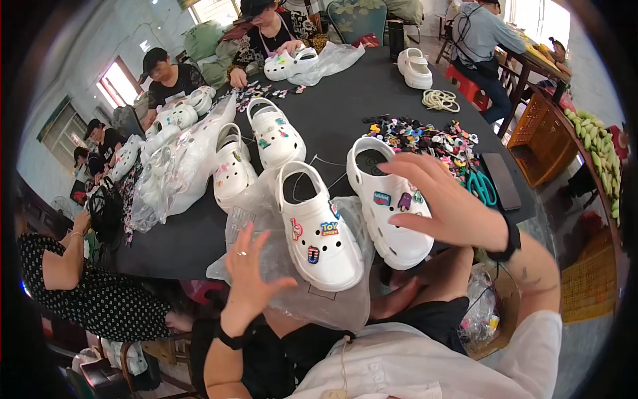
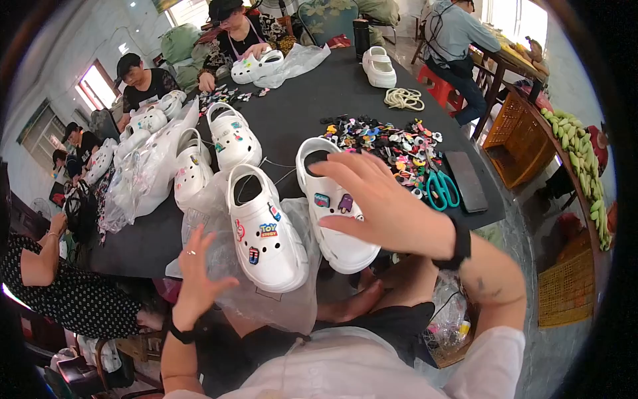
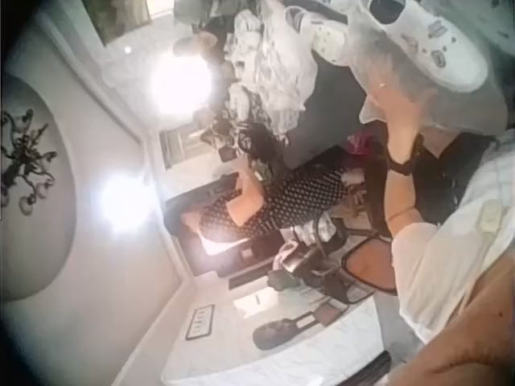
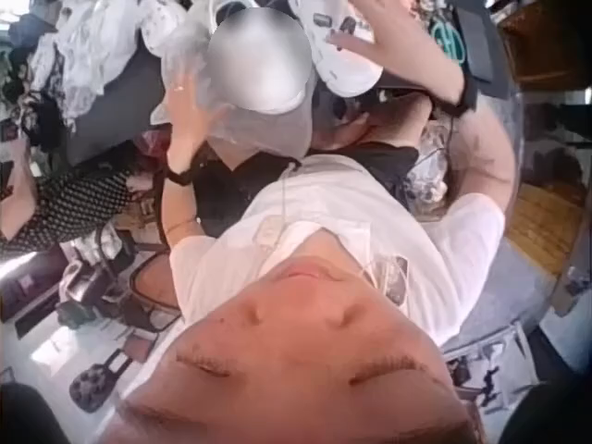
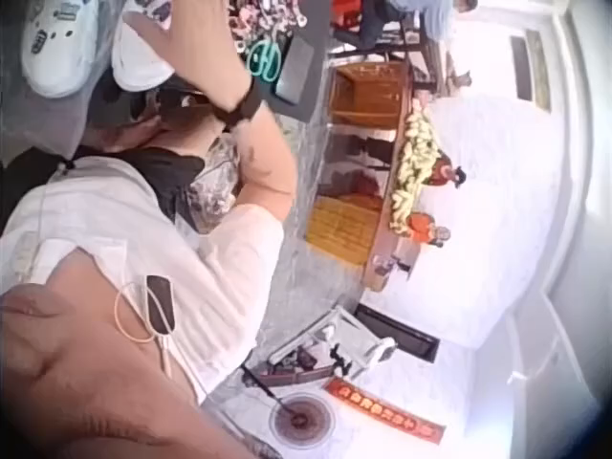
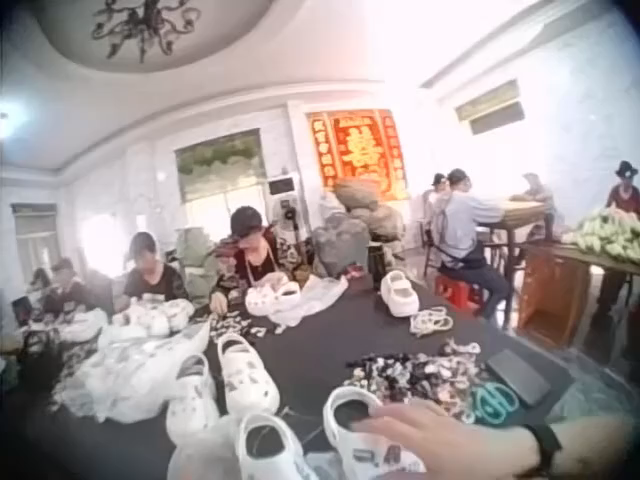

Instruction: Attaching various decorative charms into the holes of white clog-style shoes.

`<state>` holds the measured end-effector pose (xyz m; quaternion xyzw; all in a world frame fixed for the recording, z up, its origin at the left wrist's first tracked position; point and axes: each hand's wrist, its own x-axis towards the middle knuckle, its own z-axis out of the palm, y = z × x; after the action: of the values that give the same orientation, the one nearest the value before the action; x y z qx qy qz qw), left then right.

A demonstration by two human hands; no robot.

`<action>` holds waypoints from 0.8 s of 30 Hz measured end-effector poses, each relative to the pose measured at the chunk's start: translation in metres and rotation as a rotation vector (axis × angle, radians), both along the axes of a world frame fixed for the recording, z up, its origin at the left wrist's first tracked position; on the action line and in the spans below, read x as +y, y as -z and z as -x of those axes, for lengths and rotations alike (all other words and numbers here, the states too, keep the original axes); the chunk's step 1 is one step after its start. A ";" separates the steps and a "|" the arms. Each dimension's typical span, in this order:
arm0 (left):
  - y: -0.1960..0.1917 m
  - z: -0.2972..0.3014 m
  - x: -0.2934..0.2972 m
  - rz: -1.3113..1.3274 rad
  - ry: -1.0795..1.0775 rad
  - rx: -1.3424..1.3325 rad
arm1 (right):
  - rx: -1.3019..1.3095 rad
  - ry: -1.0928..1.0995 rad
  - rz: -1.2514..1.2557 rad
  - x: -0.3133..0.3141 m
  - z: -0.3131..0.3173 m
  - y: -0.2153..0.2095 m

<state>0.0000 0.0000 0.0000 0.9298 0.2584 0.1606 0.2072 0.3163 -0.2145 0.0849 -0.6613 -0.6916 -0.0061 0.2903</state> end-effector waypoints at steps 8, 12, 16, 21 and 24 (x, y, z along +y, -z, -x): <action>0.037 0.013 -0.032 -0.321 0.103 0.256 | -0.024 -0.162 0.618 0.089 0.013 -0.018; 0.057 0.019 -0.029 -0.487 0.139 0.300 | -0.017 -0.177 0.561 0.102 0.010 -0.011; 0.058 0.042 -0.006 -0.456 0.159 -0.019 | 0.149 -0.189 0.568 0.100 -0.006 -0.006; 0.035 0.098 0.022 -0.134 -0.367 -0.325 | 0.449 -0.050 0.461 0.093 -0.021 0.011; 0.027 0.146 0.042 0.015 -0.583 -0.818 | 0.523 -0.092 0.413 0.096 -0.024 0.020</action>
<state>-0.1459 0.0419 -0.0265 0.6783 0.4061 0.5614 0.2445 0.3406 -0.1182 0.0650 -0.6534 -0.6094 0.3173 0.3179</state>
